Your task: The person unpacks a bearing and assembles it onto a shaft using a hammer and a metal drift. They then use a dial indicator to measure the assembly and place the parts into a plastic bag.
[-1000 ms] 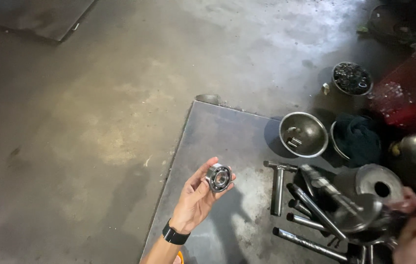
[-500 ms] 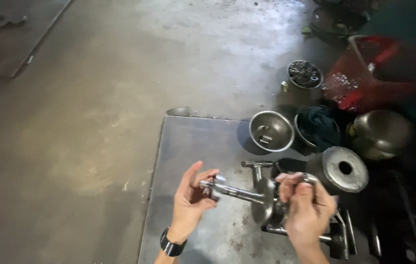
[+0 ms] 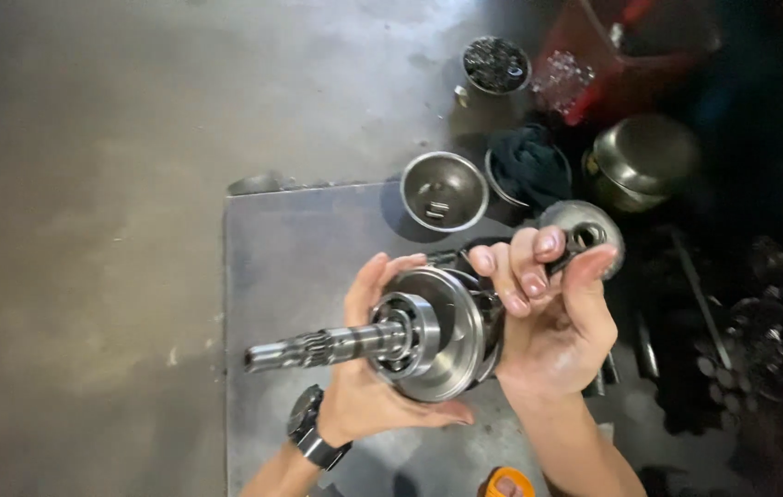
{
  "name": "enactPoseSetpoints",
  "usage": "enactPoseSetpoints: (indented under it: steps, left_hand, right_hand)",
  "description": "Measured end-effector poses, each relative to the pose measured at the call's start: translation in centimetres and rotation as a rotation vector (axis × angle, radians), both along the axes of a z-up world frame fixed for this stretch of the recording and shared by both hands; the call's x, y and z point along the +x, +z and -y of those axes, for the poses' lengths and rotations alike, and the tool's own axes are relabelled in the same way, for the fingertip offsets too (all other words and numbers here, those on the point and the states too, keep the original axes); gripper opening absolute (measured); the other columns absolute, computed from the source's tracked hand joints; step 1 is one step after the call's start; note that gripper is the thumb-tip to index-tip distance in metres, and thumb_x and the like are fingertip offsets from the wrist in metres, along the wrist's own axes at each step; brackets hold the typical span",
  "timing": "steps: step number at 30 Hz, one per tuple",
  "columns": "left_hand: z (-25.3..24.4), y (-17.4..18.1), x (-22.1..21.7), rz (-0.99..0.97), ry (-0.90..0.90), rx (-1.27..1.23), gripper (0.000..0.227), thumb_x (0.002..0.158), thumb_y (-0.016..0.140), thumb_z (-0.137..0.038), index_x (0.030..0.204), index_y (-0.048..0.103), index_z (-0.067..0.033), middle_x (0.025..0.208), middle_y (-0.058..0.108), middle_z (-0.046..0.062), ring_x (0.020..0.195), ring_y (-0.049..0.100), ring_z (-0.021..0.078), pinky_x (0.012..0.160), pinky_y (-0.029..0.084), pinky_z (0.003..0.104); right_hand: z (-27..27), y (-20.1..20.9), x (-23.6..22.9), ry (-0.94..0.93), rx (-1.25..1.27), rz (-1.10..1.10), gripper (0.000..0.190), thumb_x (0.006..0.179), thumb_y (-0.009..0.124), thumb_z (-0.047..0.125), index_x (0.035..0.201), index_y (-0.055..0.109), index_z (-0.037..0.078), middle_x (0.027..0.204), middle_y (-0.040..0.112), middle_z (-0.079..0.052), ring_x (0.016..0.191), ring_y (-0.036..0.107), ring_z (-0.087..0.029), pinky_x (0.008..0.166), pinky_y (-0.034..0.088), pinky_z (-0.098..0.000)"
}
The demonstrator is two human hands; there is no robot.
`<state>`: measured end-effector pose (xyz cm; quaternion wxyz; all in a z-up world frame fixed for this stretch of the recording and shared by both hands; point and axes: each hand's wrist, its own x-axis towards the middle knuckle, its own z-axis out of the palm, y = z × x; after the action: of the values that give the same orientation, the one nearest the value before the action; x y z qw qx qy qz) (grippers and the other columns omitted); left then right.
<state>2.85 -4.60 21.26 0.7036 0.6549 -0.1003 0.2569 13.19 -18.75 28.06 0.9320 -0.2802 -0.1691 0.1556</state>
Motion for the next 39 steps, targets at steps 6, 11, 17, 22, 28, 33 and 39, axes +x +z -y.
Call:
enactPoseSetpoints:
  steps: [6,11,17,22,28,33,39]
  left_hand:
    - [1.5,0.8,0.8,-0.062,0.052,-0.033,0.143,0.06,0.104,-0.024,0.167,0.011,-0.0073,0.16,0.042,0.021,0.147,0.052,0.0315,0.126,0.046,0.048]
    - [1.9,-0.9,1.2,-0.144,0.164,0.074,0.13,0.061,0.1,-0.017,0.161,0.018,-0.0033,0.15,0.048,0.02,0.137,0.057,0.0304,0.118,0.049,0.044]
    - [1.2,-6.7,0.2,-0.403,0.545,0.544,0.114,0.045,0.097,-0.02,0.142,0.04,0.0005,0.122,0.064,0.016,0.109,0.067,0.0285,0.101,0.052,0.037]
    - [-2.5,-15.9,-2.3,-0.241,0.52,0.735,0.096,0.058,0.086,-0.031,0.133,0.041,0.0073,0.12,0.063,0.015,0.115,0.062,0.026,0.111,0.043,0.042]
    - [-3.3,-18.1,-0.8,-0.485,0.45,0.584,0.071,0.041,0.09,-0.029,0.101,0.062,-0.0042,0.087,0.073,0.011,0.082,0.075,0.0253,0.089,0.053,0.033]
    - [-2.7,-19.8,-2.0,-0.475,0.543,0.685,0.091,0.04,0.094,-0.034,0.114,0.054,-0.0017,0.107,0.064,0.017,0.103,0.066,0.0291,0.093,0.053,0.04]
    - [-1.5,-15.2,-3.2,-0.444,0.636,0.684,0.099,0.045,0.095,-0.024,0.129,0.046,-0.0031,0.128,0.055,0.018,0.12,0.055,0.0355,0.099,0.048,0.045]
  right_hand:
    - [0.0,-0.9,1.2,-0.002,0.067,-0.039,0.043,0.116,0.045,0.045,0.102,0.059,0.007,0.08,0.045,0.002,0.072,0.041,-0.011,0.095,0.039,-0.0373]
    - [-0.7,-7.7,3.0,0.043,0.122,-0.341,0.05,0.112,0.044,0.051,0.102,0.059,0.005,0.08,0.05,0.0,0.072,0.048,-0.014,0.085,0.045,-0.0346]
    - [9.7,-26.3,7.4,-0.026,-1.0,0.082,0.039,0.102,0.059,0.034,0.107,0.077,0.0,0.095,0.077,-0.01,0.087,0.069,-0.014,0.08,0.055,-0.0282]
    - [28.1,-34.6,14.6,-0.406,-1.865,-0.06,0.024,0.091,0.07,0.022,0.105,0.078,0.004,0.077,0.076,-0.014,0.066,0.071,-0.022,0.066,0.055,-0.0388]
    - [28.6,-34.6,14.9,-0.435,-1.825,0.257,0.015,0.088,0.07,0.015,0.096,0.075,0.002,0.082,0.075,-0.018,0.075,0.075,-0.031,0.067,0.057,-0.0414]
    - [20.3,-35.7,10.0,-0.066,-1.805,0.769,0.03,0.081,0.064,0.003,0.111,0.068,0.004,0.106,0.071,-0.013,0.094,0.069,-0.031,0.077,0.057,-0.0413]
    - [16.1,-38.6,9.6,0.141,-1.987,1.352,0.029,0.082,0.061,0.008,0.11,0.062,0.003,0.107,0.062,-0.012,0.1,0.061,-0.032,0.077,0.055,-0.0413]
